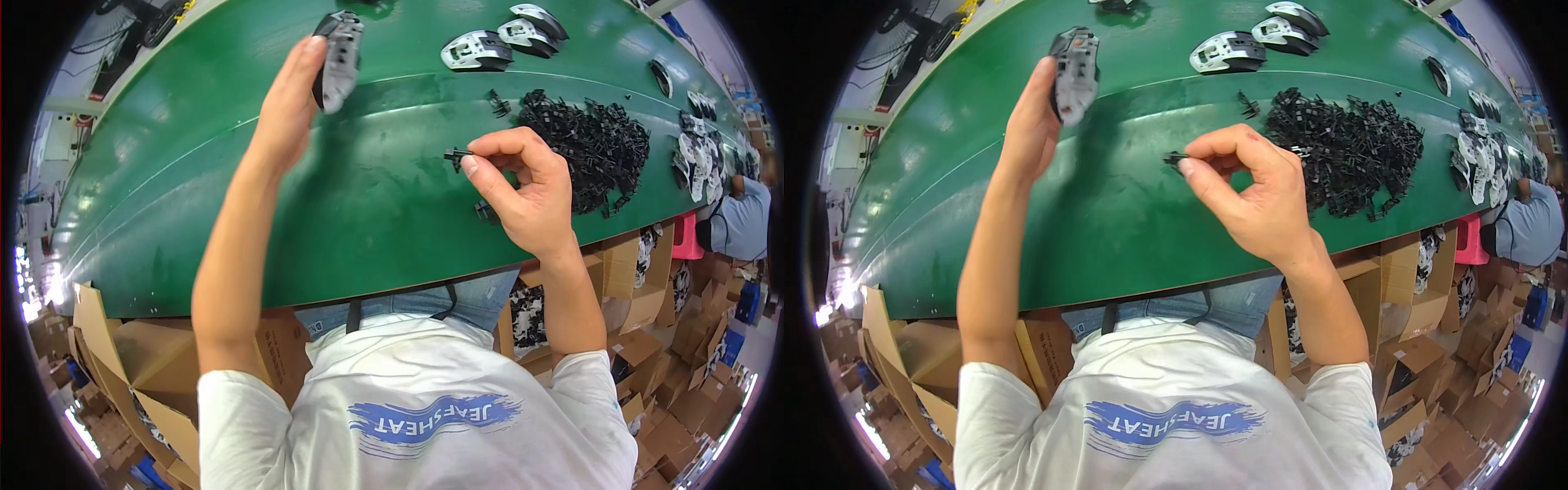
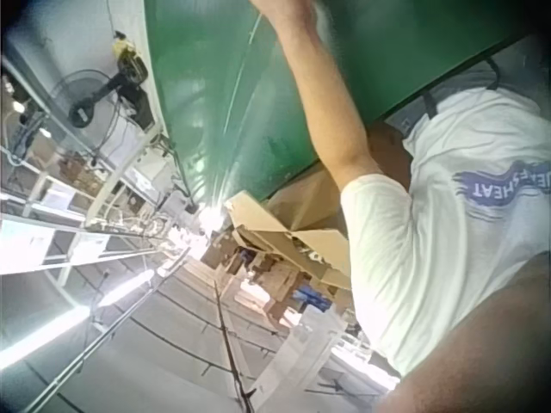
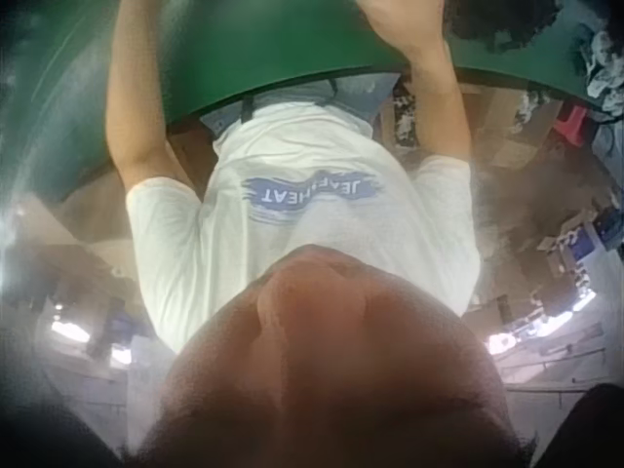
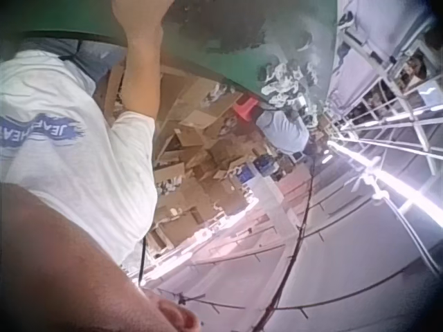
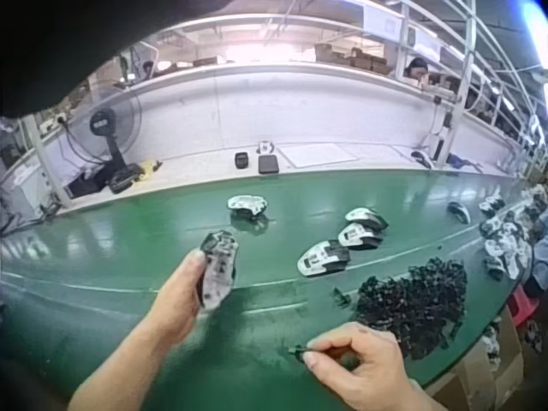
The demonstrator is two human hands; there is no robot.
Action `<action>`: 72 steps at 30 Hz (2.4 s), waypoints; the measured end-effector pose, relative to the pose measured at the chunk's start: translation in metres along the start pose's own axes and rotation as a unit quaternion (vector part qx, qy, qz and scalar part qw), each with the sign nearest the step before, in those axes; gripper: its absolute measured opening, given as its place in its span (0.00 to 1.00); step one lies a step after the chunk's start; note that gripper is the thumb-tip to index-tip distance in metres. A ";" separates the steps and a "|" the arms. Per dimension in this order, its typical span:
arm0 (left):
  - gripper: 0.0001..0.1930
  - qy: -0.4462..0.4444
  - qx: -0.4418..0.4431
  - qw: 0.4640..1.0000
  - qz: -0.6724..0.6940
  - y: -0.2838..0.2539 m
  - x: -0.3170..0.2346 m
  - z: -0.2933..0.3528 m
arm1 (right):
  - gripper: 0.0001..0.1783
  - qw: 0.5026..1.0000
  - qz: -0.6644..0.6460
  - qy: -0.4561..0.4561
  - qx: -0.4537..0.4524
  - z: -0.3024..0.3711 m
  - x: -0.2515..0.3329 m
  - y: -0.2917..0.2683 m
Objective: The person assembles computer mouse components by picking up mouse shells and small plastic parts from a conveyor belt, inserting and pressing the parts into each shell by hand, and placing the assembled shells into a box.
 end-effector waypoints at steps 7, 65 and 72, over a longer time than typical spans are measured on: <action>0.33 -0.028 0.044 0.903 0.427 0.066 -0.002 0.131 | 0.10 0.991 -0.068 -0.105 0.046 -0.019 0.059 0.060; 0.31 -0.137 0.060 0.891 0.428 0.116 0.016 0.173 | 0.30 0.994 -0.011 -0.040 0.102 0.029 0.033 0.050; 0.29 -0.134 -0.017 0.987 0.084 0.099 0.016 0.181 | 0.25 0.992 -0.087 0.039 0.081 0.030 0.015 0.054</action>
Point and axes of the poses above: each hand's wrist, its own z-axis away from the middle knuckle, its own y-axis out of the palm, x = y × z, the point moved 9 cm from there along -z, towards the middle knuckle, and after that the axes turned 4 degrees about x, right-handed, at the moved point
